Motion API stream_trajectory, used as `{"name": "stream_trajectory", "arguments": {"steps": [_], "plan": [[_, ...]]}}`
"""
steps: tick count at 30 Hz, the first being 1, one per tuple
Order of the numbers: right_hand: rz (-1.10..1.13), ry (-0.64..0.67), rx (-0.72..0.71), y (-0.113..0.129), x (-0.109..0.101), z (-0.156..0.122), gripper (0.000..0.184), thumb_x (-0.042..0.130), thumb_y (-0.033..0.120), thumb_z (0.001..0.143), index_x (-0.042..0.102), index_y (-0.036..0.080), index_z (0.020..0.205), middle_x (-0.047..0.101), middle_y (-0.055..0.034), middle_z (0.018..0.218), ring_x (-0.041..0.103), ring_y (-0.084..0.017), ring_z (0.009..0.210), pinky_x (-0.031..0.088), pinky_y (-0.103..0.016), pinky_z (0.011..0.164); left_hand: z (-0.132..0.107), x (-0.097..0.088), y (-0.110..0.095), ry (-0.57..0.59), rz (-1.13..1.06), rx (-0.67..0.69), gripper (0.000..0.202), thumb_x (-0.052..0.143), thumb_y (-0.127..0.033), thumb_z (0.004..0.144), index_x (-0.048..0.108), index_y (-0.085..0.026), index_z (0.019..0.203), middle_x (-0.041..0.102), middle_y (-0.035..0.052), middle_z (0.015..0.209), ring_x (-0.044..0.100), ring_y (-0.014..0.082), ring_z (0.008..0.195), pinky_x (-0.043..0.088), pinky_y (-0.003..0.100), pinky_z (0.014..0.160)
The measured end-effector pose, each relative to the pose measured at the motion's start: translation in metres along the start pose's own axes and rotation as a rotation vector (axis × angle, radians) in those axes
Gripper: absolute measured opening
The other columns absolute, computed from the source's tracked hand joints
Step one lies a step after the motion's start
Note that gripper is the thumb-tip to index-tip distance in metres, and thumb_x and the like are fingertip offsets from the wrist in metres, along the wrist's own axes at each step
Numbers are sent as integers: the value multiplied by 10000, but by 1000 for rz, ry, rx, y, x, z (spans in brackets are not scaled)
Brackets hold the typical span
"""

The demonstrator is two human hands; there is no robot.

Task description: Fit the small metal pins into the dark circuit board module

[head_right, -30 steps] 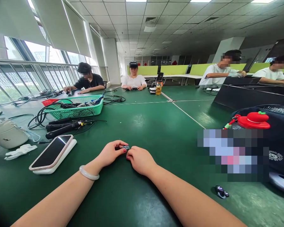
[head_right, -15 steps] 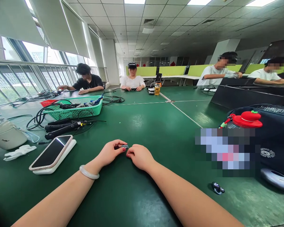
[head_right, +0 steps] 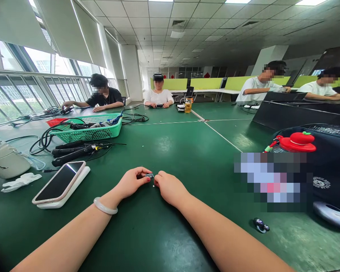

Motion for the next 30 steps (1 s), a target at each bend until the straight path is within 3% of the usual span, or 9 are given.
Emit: {"name": "stream_trajectory", "arguments": {"steps": [5, 10, 14, 19, 24, 30], "plan": [[-95, 1, 30, -4, 0, 2, 155, 463, 133, 878, 596, 175, 811, 571, -38, 863, 553, -133, 709, 384, -250, 649, -1, 1, -1, 14, 61, 24, 280, 672, -328, 672, 674, -192, 916, 673, 24, 813, 600, 167, 766, 454, 287, 746], [4, -153, 165, -12, -14, -1, 168, 456, 141, 889, 591, 185, 799, 573, -27, 851, 548, -137, 746, 401, -253, 679, -4, 1, -7, 10, 61, 18, 283, 708, -317, 635, 675, -191, 885, 672, 17, 806, 595, 166, 762, 445, 284, 745], [85, -262, 44, 2, -22, -5, 166, 458, 133, 892, 595, 189, 816, 589, -22, 871, 548, -130, 778, 420, -250, 715, -5, 1, -13, 28, 40, 40, 264, 712, -302, 632, 679, -188, 869, 672, 15, 803, 591, 166, 770, 439, 282, 749], [23, -288, -66, 12, -16, -5, 159, 469, 137, 894, 609, 181, 835, 602, -30, 861, 562, -134, 782, 439, -251, 712, -5, 4, -14, 66, -20, 80, 204, 704, -249, 633, 669, -175, 820, 673, 18, 810, 580, 160, 796, 438, 277, 779], [-2, -266, -56, 11, -17, -5, 175, 462, 156, 902, 628, 188, 859, 619, -35, 876, 575, -140, 791, 445, -253, 712, -4, 6, -12, 82, -52, 91, 208, 700, -237, 644, 670, -167, 837, 669, 27, 819, 574, 161, 798, 440, 281, 781], [74, -283, 33, 6, -25, -9, 232, 430, 165, 905, 611, 208, 1044, 629, -37, 984, 590, -145, 857, 447, -255, 751, -2, 2, -10, 57, -152, 38, 253, 659, -225, 692, 667, -149, 933, 692, 58, 902, 605, 166, 819, 456, 297, 796]]}}
Point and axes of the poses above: each hand's wrist, its own z-axis towards the middle knuckle, its own x-axis out of the palm, y = z × x, the point moved 4 cm from there along z, towards the middle knuckle
